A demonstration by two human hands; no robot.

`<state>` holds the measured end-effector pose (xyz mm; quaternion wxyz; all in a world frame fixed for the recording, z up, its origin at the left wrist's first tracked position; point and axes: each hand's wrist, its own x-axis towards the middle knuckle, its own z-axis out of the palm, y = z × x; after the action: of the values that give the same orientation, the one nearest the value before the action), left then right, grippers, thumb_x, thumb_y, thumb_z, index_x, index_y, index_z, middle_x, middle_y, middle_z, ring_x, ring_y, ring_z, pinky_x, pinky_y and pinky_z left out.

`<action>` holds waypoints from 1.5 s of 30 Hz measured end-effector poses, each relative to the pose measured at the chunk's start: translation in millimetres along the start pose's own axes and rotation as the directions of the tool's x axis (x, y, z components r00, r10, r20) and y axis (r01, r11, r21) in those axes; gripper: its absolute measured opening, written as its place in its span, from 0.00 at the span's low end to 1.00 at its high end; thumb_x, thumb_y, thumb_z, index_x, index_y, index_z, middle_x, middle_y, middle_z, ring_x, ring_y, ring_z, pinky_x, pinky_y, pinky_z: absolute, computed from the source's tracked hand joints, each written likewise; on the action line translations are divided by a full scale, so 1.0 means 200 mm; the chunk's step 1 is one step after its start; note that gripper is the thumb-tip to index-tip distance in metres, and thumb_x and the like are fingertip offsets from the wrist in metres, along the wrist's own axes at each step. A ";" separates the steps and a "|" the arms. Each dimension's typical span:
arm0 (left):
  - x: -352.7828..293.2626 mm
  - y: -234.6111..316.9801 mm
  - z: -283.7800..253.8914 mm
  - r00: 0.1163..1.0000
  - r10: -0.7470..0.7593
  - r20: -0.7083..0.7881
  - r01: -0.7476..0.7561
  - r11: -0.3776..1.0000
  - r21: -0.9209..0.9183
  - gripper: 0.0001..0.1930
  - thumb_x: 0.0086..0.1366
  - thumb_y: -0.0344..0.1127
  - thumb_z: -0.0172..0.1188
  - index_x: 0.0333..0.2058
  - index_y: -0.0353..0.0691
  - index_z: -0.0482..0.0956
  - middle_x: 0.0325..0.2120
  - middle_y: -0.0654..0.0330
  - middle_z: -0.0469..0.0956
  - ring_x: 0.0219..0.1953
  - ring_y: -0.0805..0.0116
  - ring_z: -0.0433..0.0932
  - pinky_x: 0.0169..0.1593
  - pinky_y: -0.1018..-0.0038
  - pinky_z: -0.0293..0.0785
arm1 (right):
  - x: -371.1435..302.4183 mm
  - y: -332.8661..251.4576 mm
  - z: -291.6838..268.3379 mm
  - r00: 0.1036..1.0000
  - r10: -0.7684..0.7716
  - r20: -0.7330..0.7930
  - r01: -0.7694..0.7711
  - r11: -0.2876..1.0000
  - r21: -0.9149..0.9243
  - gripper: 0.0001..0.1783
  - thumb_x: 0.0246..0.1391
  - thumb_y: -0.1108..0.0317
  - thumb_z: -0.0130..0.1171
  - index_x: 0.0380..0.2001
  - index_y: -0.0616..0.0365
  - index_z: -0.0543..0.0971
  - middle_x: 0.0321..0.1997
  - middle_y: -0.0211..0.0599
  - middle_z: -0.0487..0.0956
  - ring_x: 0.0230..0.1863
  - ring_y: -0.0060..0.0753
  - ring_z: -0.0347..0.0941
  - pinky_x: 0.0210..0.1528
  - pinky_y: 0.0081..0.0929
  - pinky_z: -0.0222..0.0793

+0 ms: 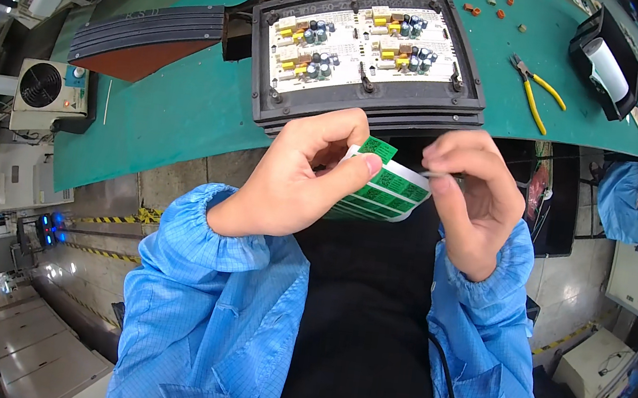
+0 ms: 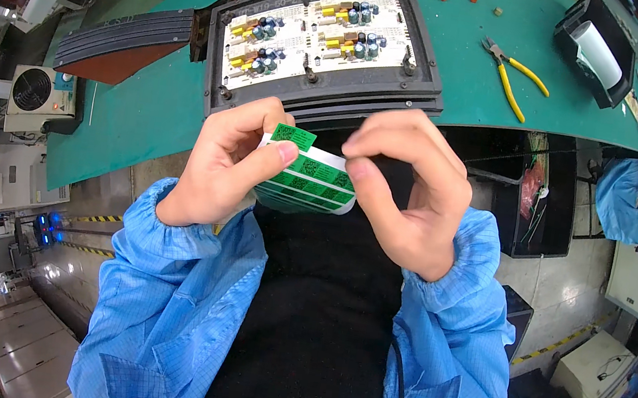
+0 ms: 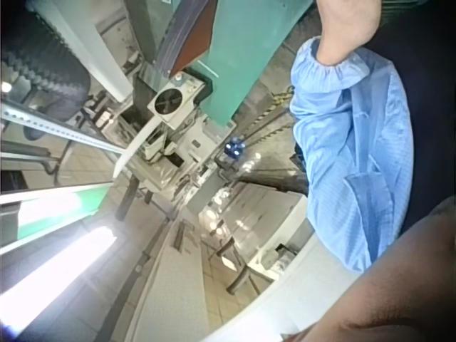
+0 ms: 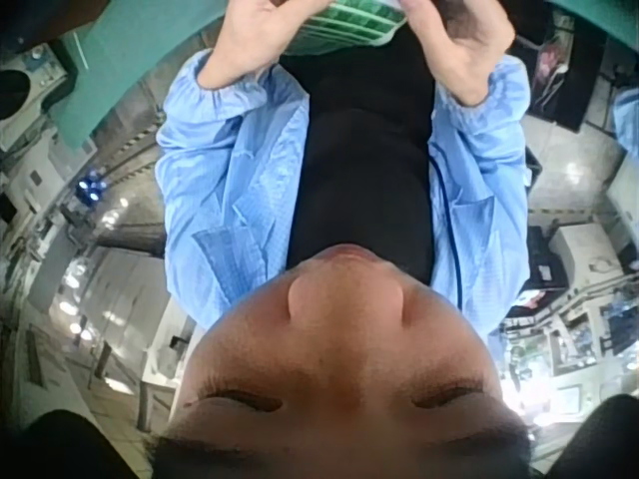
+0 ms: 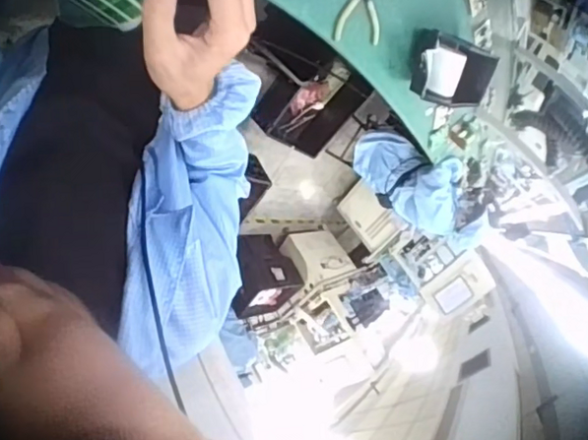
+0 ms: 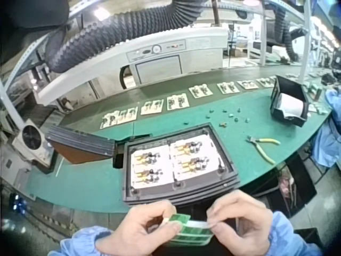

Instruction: Manually assemble components and apply labels to printed circuit boards at an industrial workbench.

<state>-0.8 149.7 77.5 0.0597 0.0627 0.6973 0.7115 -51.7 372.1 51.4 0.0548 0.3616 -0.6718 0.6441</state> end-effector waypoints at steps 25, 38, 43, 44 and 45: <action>0.00 0.05 -0.16 0.976 0.217 -0.004 -0.206 0.933 0.295 0.14 0.65 0.30 0.68 0.23 0.37 0.73 0.15 0.66 0.71 0.20 0.81 0.68 0.25 0.78 0.62 | 0.06 -0.02 0.04 0.972 0.180 0.151 -0.198 0.973 0.115 0.58 0.49 0.91 0.64 0.77 0.60 0.45 0.63 0.53 0.67 0.46 0.31 0.79 0.51 0.27 0.78; 0.04 0.05 -0.17 0.989 0.150 -0.018 -0.143 0.968 0.207 0.20 0.66 0.29 0.67 0.17 0.37 0.68 0.12 0.64 0.66 0.16 0.80 0.65 0.21 0.75 0.57 | 0.18 0.00 0.07 0.974 0.227 0.005 -0.217 0.927 0.307 0.57 0.50 0.91 0.62 0.77 0.56 0.42 0.70 0.56 0.58 0.54 0.43 0.77 0.49 0.33 0.82; 0.11 0.10 -0.20 0.957 0.258 0.135 -0.290 0.875 0.387 0.21 0.66 0.30 0.67 0.16 0.37 0.68 0.09 0.61 0.63 0.11 0.69 0.63 0.18 0.70 0.57 | 0.23 0.01 0.01 1.000 0.006 -0.012 -0.004 0.995 0.104 0.59 0.46 0.93 0.64 0.77 0.57 0.48 0.73 0.59 0.58 0.55 0.43 0.75 0.46 0.30 0.84; 0.12 0.09 -0.21 0.944 0.278 0.176 -0.328 0.848 0.416 0.21 0.65 0.30 0.67 0.16 0.38 0.67 0.09 0.60 0.63 0.10 0.66 0.63 0.17 0.69 0.58 | 0.26 0.00 -0.01 0.998 -0.008 -0.063 0.011 0.999 0.043 0.57 0.46 0.93 0.64 0.77 0.58 0.48 0.73 0.59 0.58 0.55 0.43 0.74 0.46 0.29 0.84; 0.13 0.09 -0.18 0.898 0.355 0.259 -0.437 0.778 0.451 0.22 0.65 0.32 0.67 0.15 0.39 0.66 0.10 0.59 0.63 0.10 0.61 0.63 0.17 0.65 0.59 | 0.31 -0.02 -0.02 0.999 0.006 -0.053 -0.005 1.000 0.024 0.52 0.49 0.93 0.61 0.75 0.61 0.52 0.73 0.57 0.59 0.57 0.43 0.74 0.46 0.28 0.84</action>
<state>-32.0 117.3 95.7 -0.0545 0.2782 0.8208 0.4960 -96.9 350.3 89.1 0.0665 0.3430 -0.6634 0.6617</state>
